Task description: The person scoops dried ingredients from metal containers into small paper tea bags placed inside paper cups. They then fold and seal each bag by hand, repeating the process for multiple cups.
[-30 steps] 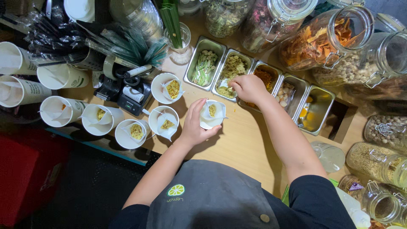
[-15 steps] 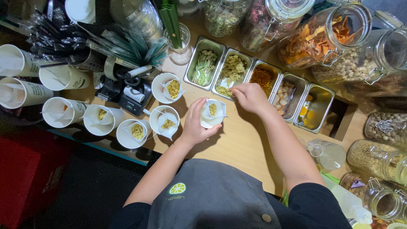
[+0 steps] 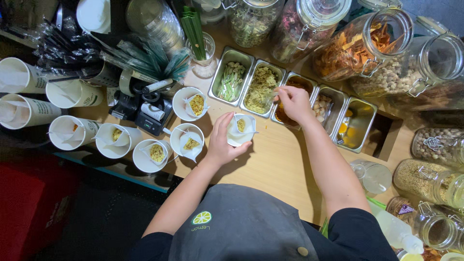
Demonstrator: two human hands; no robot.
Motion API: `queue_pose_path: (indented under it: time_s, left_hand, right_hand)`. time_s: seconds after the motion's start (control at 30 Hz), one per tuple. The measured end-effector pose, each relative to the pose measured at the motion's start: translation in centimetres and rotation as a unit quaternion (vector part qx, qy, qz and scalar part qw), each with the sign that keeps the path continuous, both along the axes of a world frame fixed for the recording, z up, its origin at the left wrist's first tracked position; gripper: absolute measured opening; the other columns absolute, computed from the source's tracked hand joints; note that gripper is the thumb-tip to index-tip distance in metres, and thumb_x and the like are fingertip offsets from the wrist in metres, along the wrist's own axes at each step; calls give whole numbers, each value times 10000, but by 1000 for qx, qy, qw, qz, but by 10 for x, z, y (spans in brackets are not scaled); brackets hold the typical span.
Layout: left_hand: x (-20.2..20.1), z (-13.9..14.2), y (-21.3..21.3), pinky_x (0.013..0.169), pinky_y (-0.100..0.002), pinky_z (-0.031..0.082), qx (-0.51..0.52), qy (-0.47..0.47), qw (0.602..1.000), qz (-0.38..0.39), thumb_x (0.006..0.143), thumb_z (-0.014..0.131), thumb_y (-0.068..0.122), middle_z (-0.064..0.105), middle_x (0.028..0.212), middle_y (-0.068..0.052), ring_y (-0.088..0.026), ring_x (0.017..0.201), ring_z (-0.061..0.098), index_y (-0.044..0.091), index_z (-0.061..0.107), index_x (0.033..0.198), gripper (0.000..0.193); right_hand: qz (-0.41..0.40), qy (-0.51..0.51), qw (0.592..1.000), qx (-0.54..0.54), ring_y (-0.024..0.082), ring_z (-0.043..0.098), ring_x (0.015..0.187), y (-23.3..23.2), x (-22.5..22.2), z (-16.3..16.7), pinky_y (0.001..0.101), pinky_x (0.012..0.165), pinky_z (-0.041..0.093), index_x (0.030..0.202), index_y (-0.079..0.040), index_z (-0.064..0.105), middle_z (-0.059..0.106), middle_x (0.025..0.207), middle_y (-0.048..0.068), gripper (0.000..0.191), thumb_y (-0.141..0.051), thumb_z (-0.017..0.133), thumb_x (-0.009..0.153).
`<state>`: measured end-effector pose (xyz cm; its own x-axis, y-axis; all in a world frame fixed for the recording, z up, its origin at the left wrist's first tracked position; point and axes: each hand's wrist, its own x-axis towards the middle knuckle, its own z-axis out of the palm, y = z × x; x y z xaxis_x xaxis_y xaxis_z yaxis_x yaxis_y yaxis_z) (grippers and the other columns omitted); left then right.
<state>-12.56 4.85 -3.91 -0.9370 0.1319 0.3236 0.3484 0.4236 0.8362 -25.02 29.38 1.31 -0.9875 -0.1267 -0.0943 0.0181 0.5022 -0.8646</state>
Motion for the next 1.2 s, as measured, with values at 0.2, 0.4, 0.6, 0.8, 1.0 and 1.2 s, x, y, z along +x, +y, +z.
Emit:
queue_pose_path:
  time_s: [0.2, 0.4, 0.6, 0.8, 1.0, 1.2]
  left_hand:
    - [3, -1, 0, 1148, -465, 456, 11, -2, 1000, -1, 725, 924, 317, 484, 1460, -227, -397, 1344, 527, 47, 366, 1519, 1007]
    - [2, -1, 0, 1147, -466, 455, 9, -7, 1000, 2, 731, 920, 329, 485, 1453, -227, -398, 1343, 526, 44, 361, 1516, 1005]
    - [1, -1, 1, 1158, -470, 446, 12, -6, 1000, 2, 737, 910, 309, 487, 1459, -225, -402, 1348, 521, 46, 354, 1520, 995]
    - [2, 0, 2, 1158, -475, 440, 16, 6, 1000, 0, 728, 904, 274, 475, 1466, -225, -407, 1356, 508, 51, 346, 1520, 994]
    - [1, -1, 4, 1169, -466, 439, 32, -4, 999, -7, 738, 896, 263, 458, 1479, -230, -408, 1372, 499, 48, 336, 1527, 992]
    - [-3, 1, 2, 1154, -458, 451, 39, -16, 999, -7, 741, 892, 275, 467, 1463, -233, -403, 1347, 518, 50, 347, 1523, 979]
  right_hand:
    - [143, 29, 953, 266, 335, 702, 785, -33, -14, -5, 462, 711, 553, 1003, -172, 808, 753, 873, 104, 236, -292, 607, 968]
    - [170, -40, 956, 237, 311, 715, 791, -29, -24, 2, 448, 743, 556, 983, -158, 794, 767, 865, 79, 271, -315, 573, 982]
    - [206, 40, 956, 206, 336, 713, 815, -23, 19, 10, 453, 740, 553, 994, -130, 803, 761, 913, 115, 269, -293, 593, 954]
    - [123, 8, 987, 102, 232, 720, 712, -32, 13, 0, 374, 690, 567, 986, -76, 796, 776, 841, 93, 274, -262, 595, 994]
    - [-68, -139, 980, -128, 80, 498, 467, -17, -2, 0, 253, 446, 397, 1089, -4, 728, 747, 815, 73, 288, -199, 519, 1052]
    - [-155, -116, 927, -320, 68, 464, 452, 6, 8, 2, 214, 411, 344, 1111, 36, 686, 707, 826, 83, 289, -176, 491, 1095]
